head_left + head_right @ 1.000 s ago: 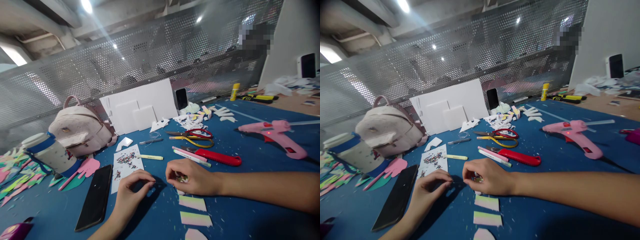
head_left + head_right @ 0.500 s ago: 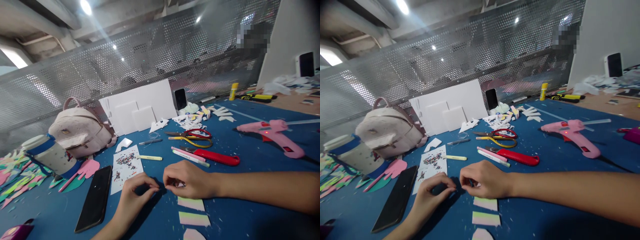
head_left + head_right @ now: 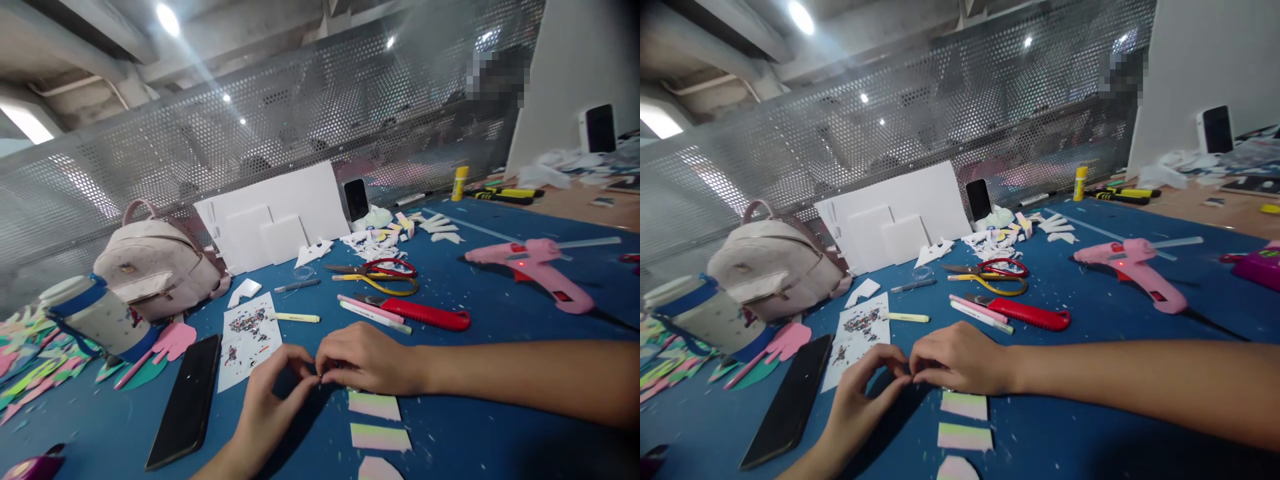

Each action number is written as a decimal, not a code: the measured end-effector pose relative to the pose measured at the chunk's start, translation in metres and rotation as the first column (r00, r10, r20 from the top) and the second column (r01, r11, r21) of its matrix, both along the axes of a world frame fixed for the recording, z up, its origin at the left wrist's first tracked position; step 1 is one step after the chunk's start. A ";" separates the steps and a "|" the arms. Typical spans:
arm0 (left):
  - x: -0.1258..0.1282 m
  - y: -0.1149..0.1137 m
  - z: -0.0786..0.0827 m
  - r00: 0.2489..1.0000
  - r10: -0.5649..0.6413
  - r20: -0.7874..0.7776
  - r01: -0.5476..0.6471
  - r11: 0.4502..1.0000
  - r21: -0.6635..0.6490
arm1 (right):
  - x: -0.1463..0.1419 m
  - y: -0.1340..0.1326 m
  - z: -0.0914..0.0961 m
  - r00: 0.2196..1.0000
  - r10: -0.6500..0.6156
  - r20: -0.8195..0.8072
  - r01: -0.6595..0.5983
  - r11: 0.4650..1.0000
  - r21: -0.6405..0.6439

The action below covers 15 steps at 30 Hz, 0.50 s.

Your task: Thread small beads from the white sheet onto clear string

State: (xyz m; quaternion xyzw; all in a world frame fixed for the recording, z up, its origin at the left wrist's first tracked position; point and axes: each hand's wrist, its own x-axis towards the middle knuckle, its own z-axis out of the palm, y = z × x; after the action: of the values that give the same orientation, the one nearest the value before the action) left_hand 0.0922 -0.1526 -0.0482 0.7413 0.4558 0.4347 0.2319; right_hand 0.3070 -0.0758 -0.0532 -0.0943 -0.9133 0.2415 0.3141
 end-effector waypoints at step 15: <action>0.013 0.023 0.000 0.998 0.051 0.033 -0.051 0.998 -0.024 | -0.018 -0.015 0.021 0.998 -0.048 -0.050 0.062 0.943 0.326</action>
State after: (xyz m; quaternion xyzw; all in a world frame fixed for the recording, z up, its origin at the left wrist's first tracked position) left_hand 0.1050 -0.1300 -0.0478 0.7193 0.4756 0.4476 0.2370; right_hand 0.2894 -0.0908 -0.0325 -0.0614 -0.9311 0.0797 0.3508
